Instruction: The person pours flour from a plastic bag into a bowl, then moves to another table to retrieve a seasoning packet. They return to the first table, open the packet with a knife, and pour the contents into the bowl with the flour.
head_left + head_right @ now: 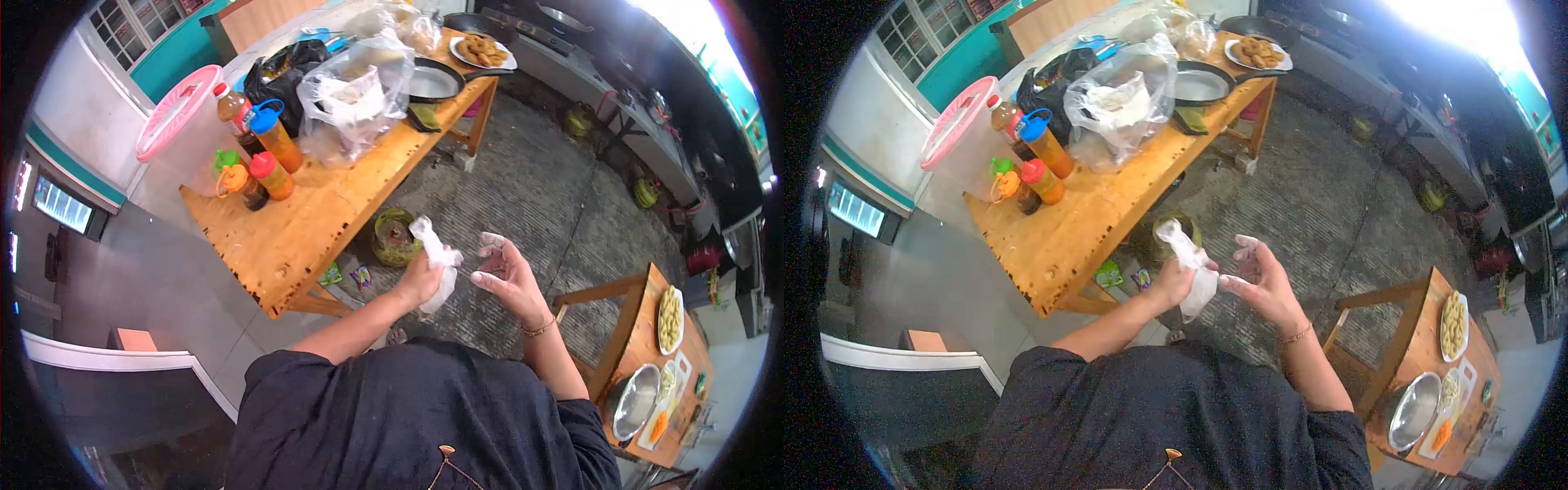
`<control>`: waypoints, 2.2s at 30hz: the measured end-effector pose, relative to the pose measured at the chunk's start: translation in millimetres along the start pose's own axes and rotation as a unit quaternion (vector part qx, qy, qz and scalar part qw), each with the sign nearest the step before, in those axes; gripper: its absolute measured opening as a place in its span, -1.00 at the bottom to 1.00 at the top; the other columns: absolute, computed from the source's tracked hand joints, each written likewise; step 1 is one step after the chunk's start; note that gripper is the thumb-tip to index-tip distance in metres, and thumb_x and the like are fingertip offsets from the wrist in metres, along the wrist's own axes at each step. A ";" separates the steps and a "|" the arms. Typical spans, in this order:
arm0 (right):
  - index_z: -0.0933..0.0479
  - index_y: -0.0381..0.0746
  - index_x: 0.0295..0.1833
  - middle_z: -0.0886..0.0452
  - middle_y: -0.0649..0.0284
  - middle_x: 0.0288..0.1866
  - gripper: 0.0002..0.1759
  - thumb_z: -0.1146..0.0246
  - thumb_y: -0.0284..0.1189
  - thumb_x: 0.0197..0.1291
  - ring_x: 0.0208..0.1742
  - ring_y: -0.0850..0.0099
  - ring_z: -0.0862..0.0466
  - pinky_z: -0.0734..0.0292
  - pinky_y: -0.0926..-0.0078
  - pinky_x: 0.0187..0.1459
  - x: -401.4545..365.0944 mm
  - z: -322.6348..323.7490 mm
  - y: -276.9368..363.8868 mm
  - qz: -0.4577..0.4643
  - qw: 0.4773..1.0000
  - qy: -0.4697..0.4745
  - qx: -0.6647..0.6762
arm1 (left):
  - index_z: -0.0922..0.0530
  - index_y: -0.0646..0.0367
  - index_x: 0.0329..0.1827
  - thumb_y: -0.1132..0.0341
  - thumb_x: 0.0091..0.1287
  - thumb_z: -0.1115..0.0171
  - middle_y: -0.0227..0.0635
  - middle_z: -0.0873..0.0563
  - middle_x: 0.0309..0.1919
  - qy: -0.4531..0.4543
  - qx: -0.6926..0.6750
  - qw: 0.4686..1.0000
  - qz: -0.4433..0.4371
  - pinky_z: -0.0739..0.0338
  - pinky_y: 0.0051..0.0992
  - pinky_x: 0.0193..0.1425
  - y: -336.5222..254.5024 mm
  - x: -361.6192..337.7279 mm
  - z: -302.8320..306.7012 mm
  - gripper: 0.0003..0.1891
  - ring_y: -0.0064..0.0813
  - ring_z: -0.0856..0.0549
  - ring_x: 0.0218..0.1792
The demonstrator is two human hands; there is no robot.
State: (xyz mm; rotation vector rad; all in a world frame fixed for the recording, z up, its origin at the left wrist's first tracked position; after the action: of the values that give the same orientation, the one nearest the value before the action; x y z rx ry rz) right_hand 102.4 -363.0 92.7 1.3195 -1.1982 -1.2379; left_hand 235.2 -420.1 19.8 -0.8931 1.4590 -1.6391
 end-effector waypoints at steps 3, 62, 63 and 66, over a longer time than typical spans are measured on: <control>-0.37 -0.39 0.25 -0.51 0.34 -0.07 -0.35 -0.46 -0.42 0.08 -0.07 0.58 -0.54 -0.50 0.57 -0.04 25.7 -2.3 -30.8 -0.059 0.998 0.025 0.002 | -0.64 0.30 -0.28 0.13 0.53 0.17 -0.20 -0.72 -0.35 -0.016 -0.107 0.993 0.053 -0.59 -0.43 -0.14 -25.3 18.9 40.3 -0.52 -0.43 -0.69 -0.32; -0.60 -0.40 -0.14 -0.55 0.46 -0.35 -0.86 -0.26 -0.61 0.17 -0.32 0.70 -0.44 -0.35 0.74 -0.26 263.7 47.9 85.0 0.033 0.985 0.000 -0.170 | -0.54 0.30 -0.28 0.46 0.19 -0.14 -0.03 -0.63 -0.32 -0.058 0.133 0.980 -0.138 -0.53 -0.27 -0.11 -117.7 259.0 80.9 -0.90 -0.08 -0.65 -0.25; -0.58 -0.39 -0.10 -0.54 0.46 -0.33 -0.82 -0.27 -0.62 0.16 -0.32 0.71 -0.44 -0.35 0.74 -0.25 262.6 39.2 92.7 0.062 0.986 -0.027 -0.155 | -0.53 0.30 -0.25 0.46 0.21 -0.13 -0.03 -0.63 -0.31 -0.058 0.093 0.988 -0.112 -0.53 -0.28 -0.11 -112.9 260.4 88.4 -0.89 -0.09 -0.66 -0.25; -0.52 -0.35 -0.05 -0.47 0.44 -0.27 -0.71 -0.34 -0.59 0.08 -0.29 0.68 -0.40 -0.35 0.70 -0.24 257.3 14.4 111.9 0.137 0.977 -0.100 -0.127 | -0.48 0.32 -0.17 0.46 0.29 -0.07 -0.05 -0.67 -0.32 -0.064 0.036 0.995 -0.064 -0.56 -0.33 -0.14 -100.2 261.8 106.3 -0.87 -0.19 -0.70 -0.26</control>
State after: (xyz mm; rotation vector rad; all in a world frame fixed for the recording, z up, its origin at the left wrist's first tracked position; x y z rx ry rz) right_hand 85.6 -629.2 181.0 0.8275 -1.2657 -1.2914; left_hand 196.3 -694.0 135.3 -1.0483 1.2710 -1.6830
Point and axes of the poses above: each hand's wrist, its own x-axis towards the middle knuckle, its own z-axis out of the back of the hand, y = z × x, the point moved 10 cm from there along x, towards the middle knuckle
